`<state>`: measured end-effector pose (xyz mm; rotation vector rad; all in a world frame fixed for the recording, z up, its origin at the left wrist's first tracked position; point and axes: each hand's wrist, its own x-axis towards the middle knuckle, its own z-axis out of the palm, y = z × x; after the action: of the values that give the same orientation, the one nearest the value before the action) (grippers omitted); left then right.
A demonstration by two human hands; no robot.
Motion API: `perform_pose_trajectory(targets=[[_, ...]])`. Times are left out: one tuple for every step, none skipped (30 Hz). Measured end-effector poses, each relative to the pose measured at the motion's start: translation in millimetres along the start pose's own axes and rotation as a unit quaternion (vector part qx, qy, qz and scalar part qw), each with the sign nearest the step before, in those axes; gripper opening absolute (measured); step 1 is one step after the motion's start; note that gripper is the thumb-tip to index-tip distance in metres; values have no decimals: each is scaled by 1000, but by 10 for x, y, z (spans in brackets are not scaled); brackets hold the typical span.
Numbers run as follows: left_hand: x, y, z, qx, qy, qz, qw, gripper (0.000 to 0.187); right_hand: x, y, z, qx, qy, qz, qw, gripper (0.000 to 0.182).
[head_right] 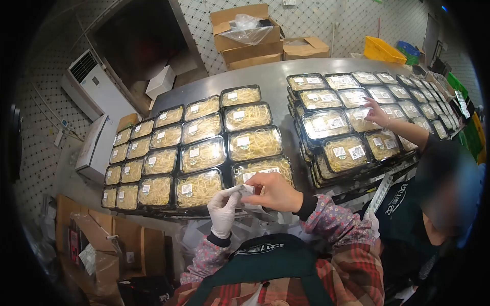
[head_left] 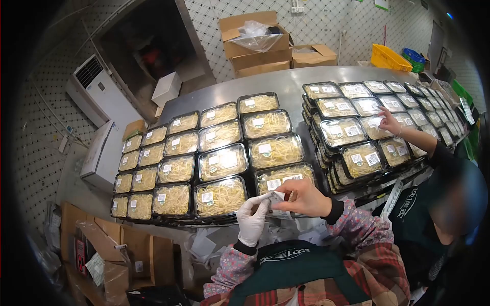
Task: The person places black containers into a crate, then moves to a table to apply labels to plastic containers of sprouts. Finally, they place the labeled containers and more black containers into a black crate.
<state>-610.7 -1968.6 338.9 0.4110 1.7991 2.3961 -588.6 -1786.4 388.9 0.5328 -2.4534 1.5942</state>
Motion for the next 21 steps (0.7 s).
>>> perform_pose_trajectory(targets=[[-4, 15, -7, -6, -1, -17, 1000, 14, -8, 31, -4, 62, -4, 65, 996, 24], [-5, 39, -20, -13, -1, -34, 999, 16, -22, 79, -22, 124, -8, 129, 984, 23], [-3, 57, -25, -20, -2, -51, 999, 17, -32, 128, -39, 184, -11, 192, 964, 21], [12, 74, -2, -34, 3, -43, 998, 17, -36, 173, -48, 217, -8, 203, 955, 19], [40, 89, 38, -49, 8, -35, 998, 18, -31, 164, -56, 213, -14, 207, 955, 19], [57, 89, 69, -63, 13, -28, 998, 18, -32, 147, -66, 210, -19, 212, 954, 20], [63, 64, 80, -57, 5, -26, 998, 17, -34, 140, -71, 207, -24, 217, 954, 20], [64, 26, 83, -51, -4, -24, 998, 17, -36, 153, -54, 165, -5, 168, 972, 19], [62, -2, 96, -45, -11, -23, 999, 16, -34, 173, -31, 122, 13, 118, 985, 19], [67, -21, 112, -66, -3, -35, 997, 12, -31, 184, -25, 77, 30, 68, 994, 19], [69, -83, 89, -73, -7, -38, 997, 11, -22, 184, -45, 60, 20, 54, 997, 18], [69, -207, 37, -80, -12, -41, 996, 10, -2, 179, -85, 43, 11, 40, 998, 17], [73, -332, -18, -87, -18, -43, 995, 9, 12, 169, -121, 24, 2, 25, 999, 16], [99, -265, -4, -108, -12, -51, 993, 12, 25, 130, -133, 33, -3, 37, 999, 12], [98, -214, 55, -96, -14, -59, 993, 14, 46, 108, -135, 21, -4, 32, 999, 12], [73, -159, 137, -84, -16, -68, 994, 15, 78, 91, -142, 9, -5, 26, 1000, 12], [69, -67, 231, -72, -17, -75, 994, 17, 105, 84, -163, -3, -7, 20, 1000, 12], [78, -92, 256, -39, -15, -64, 997, 22, 190, 142, -231, -27, 10, -16, 999, 12], [74, -72, 237, -39, -25, -86, 995, 23, 308, 247, -334, -12, 77, -21, 997, 14], [52, -31, 174, -39, -35, -108, 993, 23, 452, 340, -524, 49, 117, 64, 990, 17], [27, 1, 91, -38, -44, -130, 990, 24, 605, 598, -691, 50, 175, 43, 982, 19]])
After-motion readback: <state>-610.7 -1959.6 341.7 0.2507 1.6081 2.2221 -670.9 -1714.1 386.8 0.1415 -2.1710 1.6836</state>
